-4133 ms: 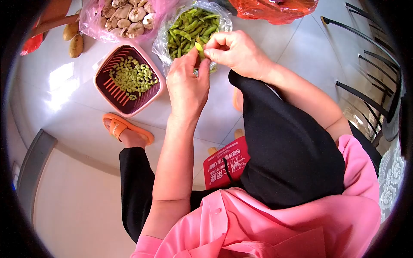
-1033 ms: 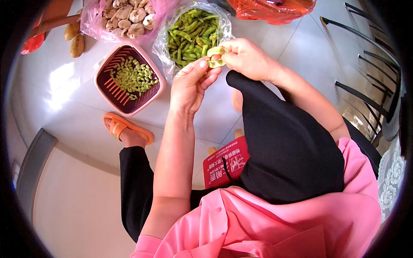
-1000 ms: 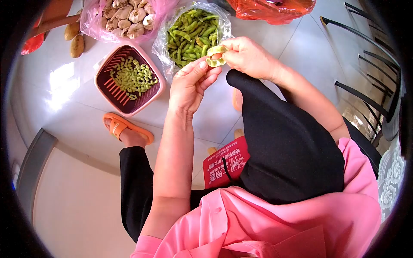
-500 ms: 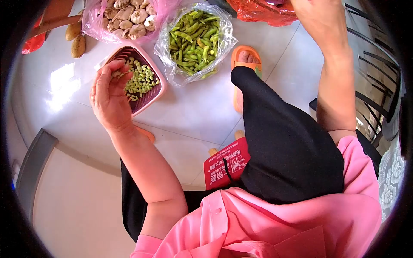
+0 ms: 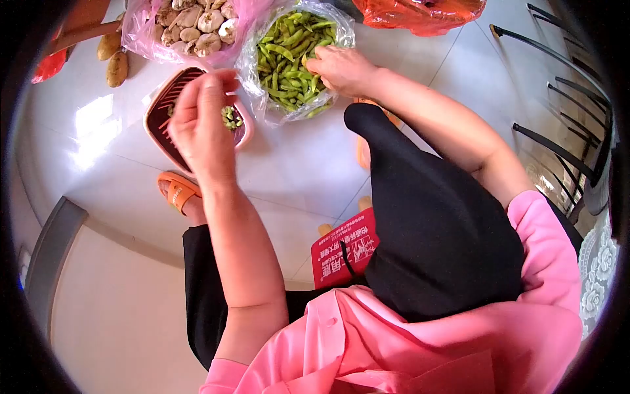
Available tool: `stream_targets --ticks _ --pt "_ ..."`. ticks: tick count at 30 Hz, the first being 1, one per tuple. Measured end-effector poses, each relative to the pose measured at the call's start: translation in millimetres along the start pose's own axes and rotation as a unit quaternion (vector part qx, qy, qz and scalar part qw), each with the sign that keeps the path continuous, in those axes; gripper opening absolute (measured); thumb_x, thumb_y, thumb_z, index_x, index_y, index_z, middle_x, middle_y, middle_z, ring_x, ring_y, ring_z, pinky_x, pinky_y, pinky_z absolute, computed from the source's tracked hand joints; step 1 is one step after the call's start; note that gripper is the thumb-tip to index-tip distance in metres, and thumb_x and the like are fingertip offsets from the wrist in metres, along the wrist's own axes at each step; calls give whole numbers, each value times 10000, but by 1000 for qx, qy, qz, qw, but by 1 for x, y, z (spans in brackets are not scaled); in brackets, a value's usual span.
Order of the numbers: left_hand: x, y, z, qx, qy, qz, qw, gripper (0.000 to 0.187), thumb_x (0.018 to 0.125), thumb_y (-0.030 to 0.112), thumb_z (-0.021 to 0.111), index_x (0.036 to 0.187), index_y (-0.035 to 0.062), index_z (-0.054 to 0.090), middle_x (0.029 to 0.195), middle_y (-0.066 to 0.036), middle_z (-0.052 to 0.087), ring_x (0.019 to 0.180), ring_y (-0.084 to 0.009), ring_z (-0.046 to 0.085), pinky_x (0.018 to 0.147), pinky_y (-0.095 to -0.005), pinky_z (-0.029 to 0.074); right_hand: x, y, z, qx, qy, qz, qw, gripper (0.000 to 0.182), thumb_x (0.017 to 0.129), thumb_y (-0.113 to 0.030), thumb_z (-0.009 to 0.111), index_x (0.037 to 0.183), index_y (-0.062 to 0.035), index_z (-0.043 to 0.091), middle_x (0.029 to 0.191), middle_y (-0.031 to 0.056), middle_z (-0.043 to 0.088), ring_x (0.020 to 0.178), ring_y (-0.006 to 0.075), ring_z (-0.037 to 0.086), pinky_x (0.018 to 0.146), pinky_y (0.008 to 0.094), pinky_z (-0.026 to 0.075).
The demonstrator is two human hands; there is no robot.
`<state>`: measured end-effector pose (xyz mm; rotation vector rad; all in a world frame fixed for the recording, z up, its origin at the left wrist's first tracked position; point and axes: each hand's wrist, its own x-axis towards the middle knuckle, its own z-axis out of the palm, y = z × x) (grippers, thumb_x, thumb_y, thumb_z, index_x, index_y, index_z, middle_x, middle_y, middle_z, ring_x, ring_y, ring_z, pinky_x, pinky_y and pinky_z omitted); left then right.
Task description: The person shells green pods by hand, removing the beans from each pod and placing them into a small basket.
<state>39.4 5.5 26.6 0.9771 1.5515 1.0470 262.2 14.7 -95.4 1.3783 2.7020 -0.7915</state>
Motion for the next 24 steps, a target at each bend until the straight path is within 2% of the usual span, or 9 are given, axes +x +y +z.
stream_targets --ticks 3,5,7,10,11,15,16,23,24 --pt "-14 -4 33 9 -72 0 997 166 881 101 552 982 -3 634 925 -59 648 805 -117 597 699 -246 480 -2 -1 -5 47 57 12 997 74 749 -77 556 817 -65 528 824 90 548 805 279 581 651 384 476" --pt "-21 -13 46 174 -112 55 977 179 840 77 597 1007 23 633 966 -62 639 826 -137 601 699 -252 484 -4 -5 -22 164 22 80 983 108 735 -115 554 817 -45 548 760 127 598 763 318 606 650 405 483" --pt "-27 -22 55 370 -95 217 898 277 745 57 656 1020 47 628 1015 -113 606 884 -252 584 774 -308 474 -7 -14 -40 218 29 82 972 119 738 -133 575 799 -32 561 687 120 610 671 291 610 616 380 477" --pt "-34 -28 58 388 -92 233 887 278 715 73 651 991 55 624 935 -116 620 882 -284 565 786 -368 451 -12 -31 -61 387 31 116 914 121 815 -154 610 807 -37 579 621 14 554 583 75 499 526 273 427" --pt "-36 -28 58 367 -96 201 903 243 725 76 650 966 50 633 894 -121 624 858 -284 571 768 -370 454 -12 -35 -64 387 33 117 914 121 815 -154 610 807 -37 579 621 14 554 583 75 499 526 273 427" --pt "-37 -28 63 241 -33 92 966 155 766 90 639 907 25 646 802 -142 630 770 -287 590 710 -365 469 -10 -38 -80 677 -8 234 697 312 830 -335 634 822 -24 636 671 -2 590 557 36 467 474 195 375" --pt "-35 -29 61 216 -50 53 974 210 831 97 625 1008 -15 633 877 -73 664 761 -88 589 698 -230 470 -11 -37 -80 672 -6 246 698 280 844 -311 620 856 -32 633 666 -16 566 551 21 445 469 185 354" --pt "-38 -25 67 189 -58 31 980 257 828 93 627 1052 -32 612 875 -70 663 760 -79 584 696 -222 472 -16 -35 -70 551 20 174 816 202 846 -195 623 901 -1 638 721 -8 597 675 46 518 604 210 432" --pt "-39 -20 68 183 -59 -4 981 260 803 105 642 1031 -17 618 815 -106 656 717 -145 609 665 -266 481 -16 -36 -71 551 20 173 816 202 846 -195 623 901 -1 638 721 -8 597 675 46 518 604 210 432"
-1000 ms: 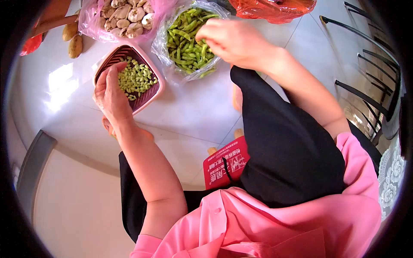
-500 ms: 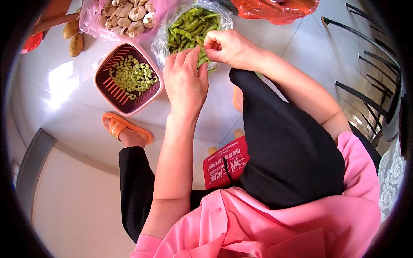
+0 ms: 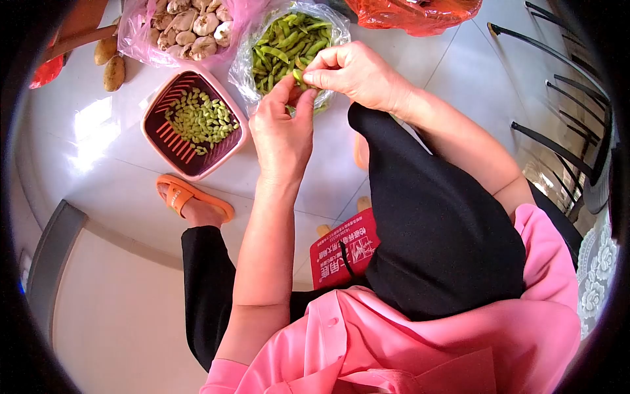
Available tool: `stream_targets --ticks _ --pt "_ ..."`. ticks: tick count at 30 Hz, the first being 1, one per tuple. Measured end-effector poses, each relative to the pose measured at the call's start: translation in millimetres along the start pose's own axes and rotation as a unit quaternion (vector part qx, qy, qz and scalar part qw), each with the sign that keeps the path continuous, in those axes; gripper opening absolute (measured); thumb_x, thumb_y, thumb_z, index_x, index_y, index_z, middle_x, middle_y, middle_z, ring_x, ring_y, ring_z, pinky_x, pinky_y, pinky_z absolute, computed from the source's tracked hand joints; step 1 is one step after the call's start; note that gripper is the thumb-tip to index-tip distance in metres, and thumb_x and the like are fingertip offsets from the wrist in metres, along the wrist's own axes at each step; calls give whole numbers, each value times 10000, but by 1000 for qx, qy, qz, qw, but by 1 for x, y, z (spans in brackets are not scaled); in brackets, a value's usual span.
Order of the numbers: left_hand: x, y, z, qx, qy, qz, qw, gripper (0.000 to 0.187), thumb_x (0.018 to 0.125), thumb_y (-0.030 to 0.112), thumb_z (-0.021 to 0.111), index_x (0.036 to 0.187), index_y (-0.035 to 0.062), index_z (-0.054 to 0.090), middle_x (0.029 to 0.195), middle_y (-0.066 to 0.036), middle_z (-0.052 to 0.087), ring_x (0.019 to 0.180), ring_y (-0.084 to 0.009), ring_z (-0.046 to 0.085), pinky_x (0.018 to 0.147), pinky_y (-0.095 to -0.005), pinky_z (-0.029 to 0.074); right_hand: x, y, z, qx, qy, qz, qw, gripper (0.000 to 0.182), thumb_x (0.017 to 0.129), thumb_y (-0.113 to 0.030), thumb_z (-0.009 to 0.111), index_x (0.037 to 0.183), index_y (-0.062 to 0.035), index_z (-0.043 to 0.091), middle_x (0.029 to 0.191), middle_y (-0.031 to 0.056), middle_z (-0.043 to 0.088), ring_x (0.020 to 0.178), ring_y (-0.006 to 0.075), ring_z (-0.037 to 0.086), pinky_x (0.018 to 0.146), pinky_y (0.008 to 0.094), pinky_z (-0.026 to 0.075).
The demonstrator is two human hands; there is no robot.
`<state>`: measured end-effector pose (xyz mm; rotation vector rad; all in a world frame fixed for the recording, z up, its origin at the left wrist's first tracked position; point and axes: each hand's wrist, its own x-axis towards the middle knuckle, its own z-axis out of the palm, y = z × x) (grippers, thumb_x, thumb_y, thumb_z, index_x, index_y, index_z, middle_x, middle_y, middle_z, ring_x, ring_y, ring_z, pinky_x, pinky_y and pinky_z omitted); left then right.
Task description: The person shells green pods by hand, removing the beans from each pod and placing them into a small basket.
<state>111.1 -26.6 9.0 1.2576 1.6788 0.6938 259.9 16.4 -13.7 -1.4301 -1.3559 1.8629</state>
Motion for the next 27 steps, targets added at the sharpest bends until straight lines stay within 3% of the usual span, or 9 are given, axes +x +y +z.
stream_targets --ticks 1,5,7,8,15,20,27 --pt "-1 2 -2 -8 -8 -34 999 264 777 117 657 1010 -3 623 755 -142 649 674 -211 635 635 -310 489 -1 -2 1 -15 -9 5 1000 186 842 -173 623 880 9 636 731 0 605 691 55 528 632 222 441" --pt "-2 1 -3 14 2 -30 999 269 768 125 666 991 -21 621 718 -133 650 634 -200 635 608 -305 489 -2 -5 -1 -63 -36 22 997 145 821 -127 616 816 17 627 717 -6 601 686 52 519 636 228 439" --pt "-3 6 -4 56 -29 -44 997 300 761 121 689 998 -49 620 748 -106 669 645 -108 612 613 -238 490 -3 -10 -2 -90 -43 35 994 137 810 -123 614 801 14 622 702 -12 593 677 49 511 628 228 433" --pt "-4 6 -4 56 -29 -44 997 300 761 121 689 998 -49 620 748 -106 669 645 -108 612 613 -238 490 -4 -12 -3 -116 -49 48 991 129 799 -118 613 786 10 618 686 -19 584 668 46 503 619 227 428" --pt "-5 11 -4 104 -31 -31 994 248 761 118 672 936 -50 621 721 -121 667 619 -148 636 590 -266 498 -5 -13 -3 -117 -61 62 989 108 769 -109 619 764 -1 616 654 -18 569 633 44 483 590 233 411" --pt "-5 6 -2 62 -34 -21 997 212 763 106 662 897 -48 609 701 -113 660 591 -135 627 570 -261 495 -9 -8 4 -120 3 24 992 101 776 -91 608 748 7 606 655 -10 574 639 49 492 595 233 418" --pt "-5 7 -2 58 -40 -30 997 173 765 78 656 872 -46 599 690 -94 649 569 -116 607 534 -241 488 -10 -5 -5 -45 -47 31 997 110 795 -79 613 731 10 599 649 -8 569 637 48 491 590 238 429"
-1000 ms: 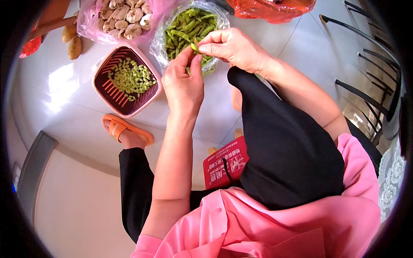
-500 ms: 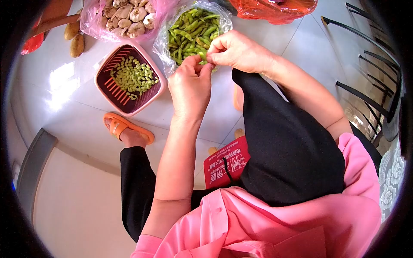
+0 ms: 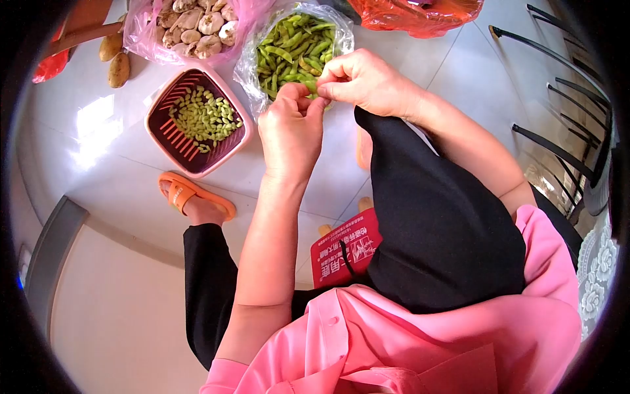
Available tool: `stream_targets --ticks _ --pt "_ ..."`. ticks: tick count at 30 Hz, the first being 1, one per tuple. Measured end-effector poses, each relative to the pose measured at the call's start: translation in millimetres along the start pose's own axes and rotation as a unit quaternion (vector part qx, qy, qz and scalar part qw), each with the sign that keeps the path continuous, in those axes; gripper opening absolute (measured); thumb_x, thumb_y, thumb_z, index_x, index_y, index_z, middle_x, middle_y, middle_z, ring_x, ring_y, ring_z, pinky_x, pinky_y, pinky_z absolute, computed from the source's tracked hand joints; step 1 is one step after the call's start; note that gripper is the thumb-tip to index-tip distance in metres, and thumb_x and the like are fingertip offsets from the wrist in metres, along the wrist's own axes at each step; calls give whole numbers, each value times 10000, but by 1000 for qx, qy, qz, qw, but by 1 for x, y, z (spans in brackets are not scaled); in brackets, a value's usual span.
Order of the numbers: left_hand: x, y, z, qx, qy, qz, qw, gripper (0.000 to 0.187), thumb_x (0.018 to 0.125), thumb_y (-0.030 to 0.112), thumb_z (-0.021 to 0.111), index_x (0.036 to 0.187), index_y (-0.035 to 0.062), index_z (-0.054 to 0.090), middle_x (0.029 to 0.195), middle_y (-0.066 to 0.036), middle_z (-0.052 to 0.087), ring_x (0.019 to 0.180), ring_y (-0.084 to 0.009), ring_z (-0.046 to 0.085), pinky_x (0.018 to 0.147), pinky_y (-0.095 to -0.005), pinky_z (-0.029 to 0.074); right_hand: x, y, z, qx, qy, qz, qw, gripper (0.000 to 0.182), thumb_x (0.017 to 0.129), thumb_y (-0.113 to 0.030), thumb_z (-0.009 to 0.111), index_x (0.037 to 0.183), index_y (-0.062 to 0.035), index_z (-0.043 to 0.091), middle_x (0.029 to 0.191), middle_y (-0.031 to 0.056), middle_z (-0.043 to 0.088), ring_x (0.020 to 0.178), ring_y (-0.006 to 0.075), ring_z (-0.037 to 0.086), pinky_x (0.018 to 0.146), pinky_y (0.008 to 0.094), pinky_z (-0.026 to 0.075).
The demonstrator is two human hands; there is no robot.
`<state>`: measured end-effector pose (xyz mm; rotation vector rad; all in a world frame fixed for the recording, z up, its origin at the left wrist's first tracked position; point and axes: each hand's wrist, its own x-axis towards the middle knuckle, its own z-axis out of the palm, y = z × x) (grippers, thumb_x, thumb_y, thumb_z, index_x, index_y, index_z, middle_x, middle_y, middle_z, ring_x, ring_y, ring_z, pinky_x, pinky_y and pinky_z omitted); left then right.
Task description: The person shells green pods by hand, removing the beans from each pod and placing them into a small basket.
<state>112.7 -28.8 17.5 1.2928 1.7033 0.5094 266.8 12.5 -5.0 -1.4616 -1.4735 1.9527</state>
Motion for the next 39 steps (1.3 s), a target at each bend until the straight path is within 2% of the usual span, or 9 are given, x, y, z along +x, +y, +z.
stream_targets --ticks 12,17,21,23,27,29,32,35,39 --pt "1 -6 4 -66 -14 -1 998 125 791 52 615 862 -46 582 699 -75 643 595 -107 611 545 -232 493 -6 -8 14 -55 86 -37 994 89 716 -60 597 675 0 547 609 -10 531 595 50 460 543 239 398" --pt "2 -3 1 -125 -30 -26 991 110 801 31 616 875 -43 579 731 -76 641 620 -122 615 573 -232 499 -6 -1 16 56 87 -30 994 105 739 -60 577 655 -23 527 621 -42 497 587 48 434 531 229 373" --pt "7 -7 -3 -288 -81 -77 951 126 807 21 626 899 -48 575 737 -88 630 626 -131 610 582 -236 498 -6 -4 8 131 48 19 990 124 757 -73 561 655 -29 507 611 -59 448 587 45 411 532 227 357" --pt "6 -8 -2 -328 -88 -86 937 128 812 19 624 908 -49 574 738 -90 626 628 -133 608 583 -237 498 -5 -1 9 94 59 -39 993 103 742 -87 607 680 -11 575 642 -13 561 624 47 493 574 231 426" --pt "1 -1 6 -269 -45 -39 961 130 829 23 604 931 -53 577 752 -77 623 633 -125 605 586 -233 496 -7 3 9 66 79 -70 992 112 748 -88 603 675 -12 565 640 -20 550 626 44 487 574 228 422" --pt "0 1 7 -268 -25 -29 963 141 832 28 602 944 -55 579 757 -72 623 637 -123 605 589 -233 497 -9 2 11 183 77 -7 980 117 749 -85 607 673 -11 557 643 -20 551 635 48 500 581 224 429" --pt "0 1 8 -277 -11 -44 960 156 850 44 586 970 -57 581 775 -71 626 642 -121 603 592 -235 498 -9 -6 14 245 77 -1 966 127 751 -87 608 664 -13 551 649 -17 558 632 46 502 572 223 432" --pt "2 -9 11 -355 -5 -52 934 168 872 54 559 993 -61 580 791 -78 629 646 -124 603 590 -235 501 -3 4 18 106 113 -71 985 127 763 -87 593 669 -15 550 660 -14 563 625 52 510 565 230 438" --pt "6 -19 7 -417 -56 -78 904 180 896 85 531 999 -53 583 799 -86 631 642 -128 597 585 -246 496 -1 9 8 146 78 -62 984 129 766 -106 597 687 -11 563 664 -3 575 618 62 522 565 233 444"
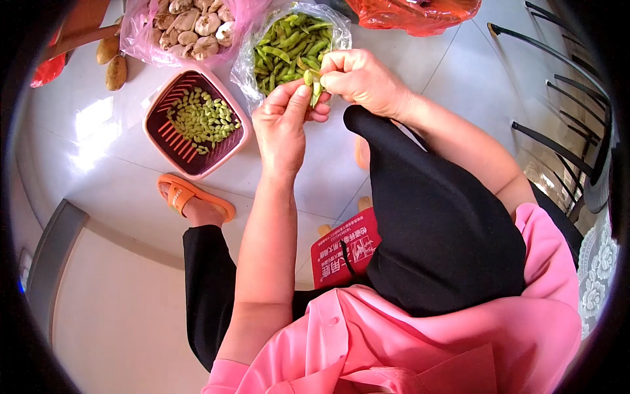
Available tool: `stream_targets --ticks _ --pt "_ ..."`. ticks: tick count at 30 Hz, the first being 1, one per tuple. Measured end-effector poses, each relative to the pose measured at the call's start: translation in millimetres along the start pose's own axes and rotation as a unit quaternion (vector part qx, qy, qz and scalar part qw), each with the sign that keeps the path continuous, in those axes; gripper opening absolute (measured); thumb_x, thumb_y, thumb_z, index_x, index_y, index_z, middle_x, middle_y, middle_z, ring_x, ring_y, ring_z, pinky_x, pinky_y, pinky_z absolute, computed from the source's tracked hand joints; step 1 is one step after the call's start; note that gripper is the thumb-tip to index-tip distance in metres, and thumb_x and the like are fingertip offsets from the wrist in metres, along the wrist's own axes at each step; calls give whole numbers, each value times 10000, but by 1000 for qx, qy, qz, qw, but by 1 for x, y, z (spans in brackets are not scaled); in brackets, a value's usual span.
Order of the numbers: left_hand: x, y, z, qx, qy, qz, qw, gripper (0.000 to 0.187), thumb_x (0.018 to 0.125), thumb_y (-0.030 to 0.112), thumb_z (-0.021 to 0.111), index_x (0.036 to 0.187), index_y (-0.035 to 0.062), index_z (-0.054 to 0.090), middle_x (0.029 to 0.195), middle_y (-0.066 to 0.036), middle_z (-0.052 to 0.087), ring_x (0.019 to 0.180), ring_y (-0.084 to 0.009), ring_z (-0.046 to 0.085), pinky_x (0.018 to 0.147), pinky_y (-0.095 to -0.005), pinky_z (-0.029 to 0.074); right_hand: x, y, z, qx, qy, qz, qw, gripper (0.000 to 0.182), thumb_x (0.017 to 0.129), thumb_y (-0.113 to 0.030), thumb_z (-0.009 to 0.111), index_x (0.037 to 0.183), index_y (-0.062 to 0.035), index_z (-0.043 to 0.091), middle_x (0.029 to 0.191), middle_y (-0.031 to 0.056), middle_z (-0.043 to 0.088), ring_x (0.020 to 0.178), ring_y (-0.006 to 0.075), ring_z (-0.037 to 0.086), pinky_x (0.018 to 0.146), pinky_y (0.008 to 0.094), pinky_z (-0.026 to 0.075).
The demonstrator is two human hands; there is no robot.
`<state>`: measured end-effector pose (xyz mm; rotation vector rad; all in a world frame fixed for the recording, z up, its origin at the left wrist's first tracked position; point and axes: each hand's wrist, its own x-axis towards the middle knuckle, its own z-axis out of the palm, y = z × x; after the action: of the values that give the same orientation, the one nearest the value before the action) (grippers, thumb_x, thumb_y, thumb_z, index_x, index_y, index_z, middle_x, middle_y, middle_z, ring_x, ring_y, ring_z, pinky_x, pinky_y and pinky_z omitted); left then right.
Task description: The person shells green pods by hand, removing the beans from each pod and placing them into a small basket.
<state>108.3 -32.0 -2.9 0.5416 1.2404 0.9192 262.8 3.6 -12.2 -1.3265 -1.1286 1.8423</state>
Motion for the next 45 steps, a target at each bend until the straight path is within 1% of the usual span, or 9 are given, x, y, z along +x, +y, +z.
stream_targets --ticks 3,8,12,15,17,24,33,35,45 --pt "3 -9 -6 -90 -38 -47 994 201 897 123 541 1014 -31 594 803 -76 631 638 -126 583 587 -242 478 -1 -3 -4 144 -47 148 977 124 757 -116 612 706 -6 585 672 7 592 622 78 533 579 241 452" --pt "9 -24 -14 213 38 24 976 272 880 126 562 1096 -39 561 823 -39 622 694 -92 560 613 -210 451 -2 1 7 -170 37 -2 985 100 770 -130 583 756 -37 549 630 -13 525 539 76 461 506 237 394" --pt "4 -8 0 220 67 43 972 287 870 130 575 1090 -54 564 860 -44 614 729 -90 561 645 -216 458 -1 6 10 -286 81 -49 953 116 771 -125 598 805 -21 560 634 33 572 568 104 529 538 262 437" --pt "2 2 6 107 29 -26 994 278 867 136 589 1064 -59 573 900 -59 614 770 -106 575 693 -229 473 -1 5 10 -287 71 -65 953 121 767 -105 608 796 -6 545 655 79 605 607 124 578 560 286 461" --pt "2 1 6 44 24 -25 998 274 865 148 600 1047 -54 575 908 -70 618 806 -123 587 735 -246 482 -2 2 11 -269 62 -78 958 142 744 -159 610 754 -30 550 660 132 600 631 287 602 577 372 469" --pt "3 -1 -1 -47 15 -76 996 214 870 134 588 1011 -26 592 931 -85 627 826 -151 604 754 -271 491 -4 -5 14 -301 29 -116 946 147 750 -154 592 768 -14 551 675 141 606 655 298 606 591 371 474" --pt "0 1 5 -92 22 -114 989 154 844 88 614 956 -16 627 784 -42 615 644 -97 545 610 -223 463 -6 4 9 -121 23 15 992 230 760 -197 652 713 8 559 647 77 609 595 126 572 533 297 454" --pt "-1 1 8 -75 14 -94 993 157 848 77 603 969 -20 624 782 -39 612 633 -96 547 603 -218 459 -7 -4 6 -88 7 104 991 141 791 -110 599 702 -40 516 586 -35 471 488 36 409 424 205 313" --pt "3 -4 4 -126 8 -118 985 188 828 46 564 995 -24 616 800 -36 611 627 -97 559 621 -216 464 -8 1 -4 208 -41 209 955 146 801 -136 561 716 -34 500 627 13 478 456 21 377 361 171 236"
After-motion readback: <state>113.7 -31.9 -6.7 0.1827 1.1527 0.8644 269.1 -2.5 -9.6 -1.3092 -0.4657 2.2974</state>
